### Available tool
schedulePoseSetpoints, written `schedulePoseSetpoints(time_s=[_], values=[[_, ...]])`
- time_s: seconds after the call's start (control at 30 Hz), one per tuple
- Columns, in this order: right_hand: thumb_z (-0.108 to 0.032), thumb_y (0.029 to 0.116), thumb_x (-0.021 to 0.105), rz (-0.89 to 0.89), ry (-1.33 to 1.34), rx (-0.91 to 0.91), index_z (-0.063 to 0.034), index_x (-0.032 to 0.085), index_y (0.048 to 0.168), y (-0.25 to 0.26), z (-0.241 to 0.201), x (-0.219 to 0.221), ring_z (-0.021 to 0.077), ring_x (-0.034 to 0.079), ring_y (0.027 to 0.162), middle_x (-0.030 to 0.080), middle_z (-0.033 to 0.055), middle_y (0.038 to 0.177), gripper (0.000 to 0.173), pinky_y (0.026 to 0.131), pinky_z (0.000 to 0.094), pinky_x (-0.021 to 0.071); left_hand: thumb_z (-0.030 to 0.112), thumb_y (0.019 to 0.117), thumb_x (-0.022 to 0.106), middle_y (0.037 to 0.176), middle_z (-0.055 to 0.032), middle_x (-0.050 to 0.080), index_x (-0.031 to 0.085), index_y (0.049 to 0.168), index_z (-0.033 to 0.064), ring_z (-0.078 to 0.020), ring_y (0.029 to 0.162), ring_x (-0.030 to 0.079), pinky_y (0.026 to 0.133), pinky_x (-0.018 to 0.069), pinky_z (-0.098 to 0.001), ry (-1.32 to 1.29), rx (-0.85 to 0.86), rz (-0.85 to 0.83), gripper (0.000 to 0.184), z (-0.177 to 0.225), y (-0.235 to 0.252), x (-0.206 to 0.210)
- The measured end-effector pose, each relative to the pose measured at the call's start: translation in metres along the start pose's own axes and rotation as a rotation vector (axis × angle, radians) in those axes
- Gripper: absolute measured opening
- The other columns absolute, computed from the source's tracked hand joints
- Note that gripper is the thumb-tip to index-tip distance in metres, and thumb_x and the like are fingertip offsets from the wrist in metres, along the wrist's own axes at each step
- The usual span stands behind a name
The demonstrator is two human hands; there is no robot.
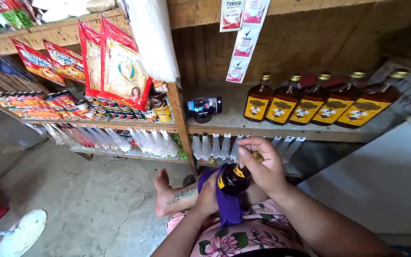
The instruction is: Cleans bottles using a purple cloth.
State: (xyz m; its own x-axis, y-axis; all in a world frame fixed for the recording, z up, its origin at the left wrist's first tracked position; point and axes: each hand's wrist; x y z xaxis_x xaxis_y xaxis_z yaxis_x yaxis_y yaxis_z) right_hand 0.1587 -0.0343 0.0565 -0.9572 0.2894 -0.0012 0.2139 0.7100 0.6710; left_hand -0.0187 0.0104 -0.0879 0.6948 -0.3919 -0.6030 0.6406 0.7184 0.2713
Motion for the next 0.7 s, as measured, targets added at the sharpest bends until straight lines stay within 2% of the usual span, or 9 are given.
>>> schedulePoseSetpoints(time_s=[0.1, 0.23, 0.3, 0.4, 0.47, 0.53, 0.6, 0.67, 0.7], values=[[-0.016, 0.1011, 0.058, -0.002, 0.012, 0.073, -0.0156, 0.065, 0.119, 0.000, -0.005, 0.001, 0.0040, 0.062, 0.067, 0.064, -0.0056, 0.081, 0.019, 0.066, 0.0238, 0.0576, 0.019, 0.0776, 0.082, 0.144, -0.0252, 0.054, 0.037, 0.148, -0.0111, -0.0269, 0.137, 0.052, 0.118, 0.0394, -0.0409, -0.087, 0.100, 0.080, 0.089, 0.013, 0.006, -0.003], [-0.016, 0.1031, 0.058, -0.050, 0.181, -0.062, -0.0202, 0.068, 0.111, -0.005, -0.010, 0.009, -0.0016, 0.059, 0.065, 0.066, -0.0092, 0.082, 0.014, 0.063, 0.0190, 0.0541, 0.023, 0.0766, 0.084, 0.139, -0.0237, 0.058, 0.040, 0.146, -0.0089, -0.0250, 0.132, 0.056, 0.114, 0.0440, -0.0405, -0.092, 0.267, 0.154, 0.087, 0.043, 0.011, -0.015], [-0.016, 0.1057, 0.053, -0.193, 0.264, -0.164, -0.0156, 0.068, 0.111, -0.002, -0.018, 0.006, -0.0035, 0.058, 0.066, 0.065, -0.0069, 0.081, 0.016, 0.064, 0.0164, 0.0521, 0.029, 0.0786, 0.082, 0.139, -0.0228, 0.057, 0.045, 0.143, -0.0035, -0.0259, 0.133, 0.056, 0.114, 0.0447, -0.0412, -0.066, 0.396, 0.214, 0.080, 0.052, 0.011, -0.020], [-0.012, 0.1050, 0.048, -0.513, 0.330, -0.362, -0.0028, 0.064, 0.106, 0.010, -0.026, 0.001, 0.0000, 0.063, 0.076, 0.068, 0.0043, 0.087, 0.018, 0.071, 0.0152, 0.0519, 0.032, 0.0840, 0.076, 0.143, -0.0208, 0.054, 0.053, 0.136, 0.0034, -0.0270, 0.134, 0.053, 0.113, 0.0439, -0.0410, -0.009, 0.451, 0.278, 0.063, 0.062, 0.007, -0.024], [-0.008, 0.1005, 0.049, -0.677, 0.364, -0.442, 0.0012, 0.065, 0.098, 0.017, -0.023, 0.005, 0.0073, 0.067, 0.082, 0.070, 0.0105, 0.087, 0.019, 0.077, 0.0211, 0.0538, 0.031, 0.0850, 0.076, 0.144, -0.0204, 0.053, 0.056, 0.133, 0.0033, -0.0271, 0.135, 0.052, 0.114, 0.0436, -0.0411, 0.020, 0.444, 0.310, 0.059, 0.063, 0.003, -0.022], [-0.009, 0.0991, 0.050, -0.777, 0.402, -0.429, 0.0025, 0.068, 0.096, 0.019, -0.009, 0.011, 0.0121, 0.071, 0.087, 0.074, 0.0131, 0.092, 0.021, 0.083, 0.0285, 0.0576, 0.026, 0.0800, 0.080, 0.133, -0.0216, 0.062, 0.062, 0.125, -0.0018, -0.0250, 0.128, 0.059, 0.110, 0.0465, -0.0377, 0.044, 0.396, 0.356, 0.056, 0.071, 0.000, -0.023], [-0.010, 0.0993, 0.050, -0.799, 0.426, -0.394, 0.0039, 0.068, 0.098, 0.018, 0.001, 0.016, 0.0157, 0.072, 0.091, 0.074, 0.0157, 0.096, 0.023, 0.087, 0.0326, 0.0579, 0.025, 0.0788, 0.080, 0.115, -0.0192, 0.070, 0.066, 0.114, -0.0051, -0.0191, 0.116, 0.065, 0.105, 0.0481, -0.0305, 0.071, 0.341, 0.385, 0.049, 0.083, 0.000, -0.030], [-0.011, 0.1011, 0.049, -0.709, 0.364, -0.317, 0.0047, 0.067, 0.103, 0.016, 0.000, 0.016, 0.0097, 0.071, 0.086, 0.074, 0.0135, 0.095, 0.024, 0.081, 0.0267, 0.0580, 0.028, 0.0803, 0.080, 0.115, -0.0185, 0.069, 0.063, 0.117, -0.0048, -0.0188, 0.115, 0.065, 0.104, 0.0489, -0.0316, 0.054, 0.296, 0.360, 0.052, 0.077, 0.001, -0.031], [-0.011, 0.1019, 0.049, -0.618, 0.296, -0.239, 0.0046, 0.067, 0.106, 0.013, -0.006, 0.017, 0.0029, 0.066, 0.077, 0.072, 0.0086, 0.090, 0.024, 0.073, 0.0203, 0.0555, 0.028, 0.0786, 0.081, 0.120, -0.0222, 0.067, 0.061, 0.122, -0.0069, -0.0243, 0.118, 0.064, 0.105, 0.0498, -0.0384, 0.021, 0.289, 0.347, 0.059, 0.064, 0.002, -0.025]])
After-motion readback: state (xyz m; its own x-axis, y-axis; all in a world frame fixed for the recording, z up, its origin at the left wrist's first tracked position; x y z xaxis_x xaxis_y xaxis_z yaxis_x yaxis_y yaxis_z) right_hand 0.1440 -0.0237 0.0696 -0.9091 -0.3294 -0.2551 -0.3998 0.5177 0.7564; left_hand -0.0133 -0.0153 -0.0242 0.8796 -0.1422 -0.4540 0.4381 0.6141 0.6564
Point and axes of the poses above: each hand's wrist, its own y-axis towards the middle knuckle, its own x-axis out of the palm, z = x × y
